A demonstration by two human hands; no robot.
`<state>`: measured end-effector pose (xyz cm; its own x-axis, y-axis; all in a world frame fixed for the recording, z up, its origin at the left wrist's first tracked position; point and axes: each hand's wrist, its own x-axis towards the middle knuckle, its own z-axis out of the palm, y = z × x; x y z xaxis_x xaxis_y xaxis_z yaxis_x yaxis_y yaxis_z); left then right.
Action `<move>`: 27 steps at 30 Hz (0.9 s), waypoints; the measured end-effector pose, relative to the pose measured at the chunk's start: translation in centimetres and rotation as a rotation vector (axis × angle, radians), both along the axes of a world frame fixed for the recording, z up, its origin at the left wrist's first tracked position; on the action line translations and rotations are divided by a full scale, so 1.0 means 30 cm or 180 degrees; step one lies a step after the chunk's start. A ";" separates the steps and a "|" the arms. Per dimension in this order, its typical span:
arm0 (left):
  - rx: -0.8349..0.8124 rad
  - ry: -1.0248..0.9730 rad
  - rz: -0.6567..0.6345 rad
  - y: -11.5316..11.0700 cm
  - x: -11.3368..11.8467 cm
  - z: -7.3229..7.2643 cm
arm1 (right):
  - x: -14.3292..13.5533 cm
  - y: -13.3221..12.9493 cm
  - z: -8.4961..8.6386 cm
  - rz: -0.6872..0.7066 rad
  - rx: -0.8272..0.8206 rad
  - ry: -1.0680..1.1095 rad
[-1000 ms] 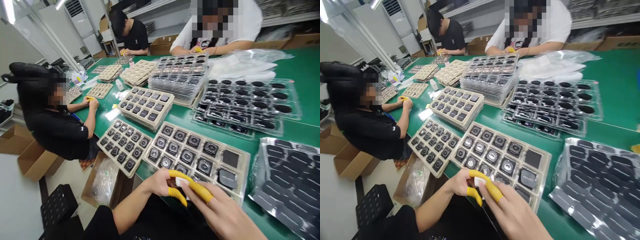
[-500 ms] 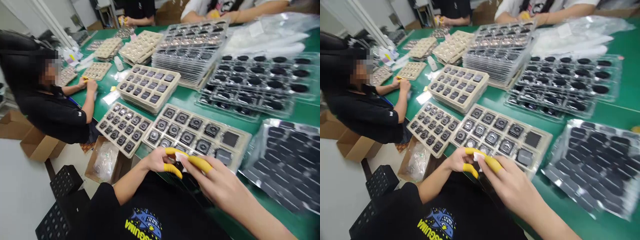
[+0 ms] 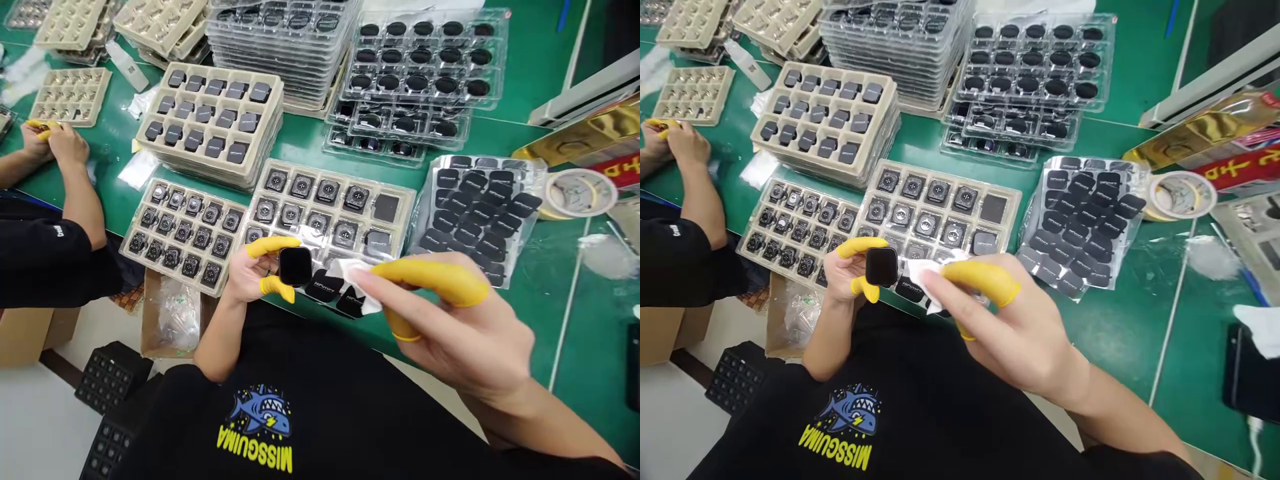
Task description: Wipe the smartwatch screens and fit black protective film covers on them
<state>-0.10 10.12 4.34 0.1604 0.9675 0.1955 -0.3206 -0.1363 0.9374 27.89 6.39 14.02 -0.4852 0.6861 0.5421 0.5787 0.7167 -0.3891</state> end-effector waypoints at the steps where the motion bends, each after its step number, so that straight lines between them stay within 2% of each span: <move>1: 0.0036 -0.0031 0.0016 -0.002 0.004 0.001 | -0.010 0.001 -0.007 0.0137 -0.0011 -0.0016; 5: 0.0065 -0.0085 -0.0010 -0.012 0.015 0.007 | -0.048 0.015 -0.018 0.0650 0.0180 -0.0112; 13: -0.0153 0.0045 -0.0161 -0.035 0.013 0.006 | -0.108 0.034 -0.011 0.1022 0.0255 -0.0357; 18: -0.0201 0.0057 -0.0175 -0.035 -0.006 -0.005 | -0.131 0.047 -0.007 0.0961 0.0486 -0.0476; 24: -0.0184 0.0223 -0.0571 -0.034 0.002 0.001 | -0.151 0.058 -0.024 0.0597 0.0589 -0.0602; 27: -0.0263 0.0115 -0.0313 -0.033 0.008 -0.010 | -0.130 0.072 -0.062 0.0388 0.0463 -0.0707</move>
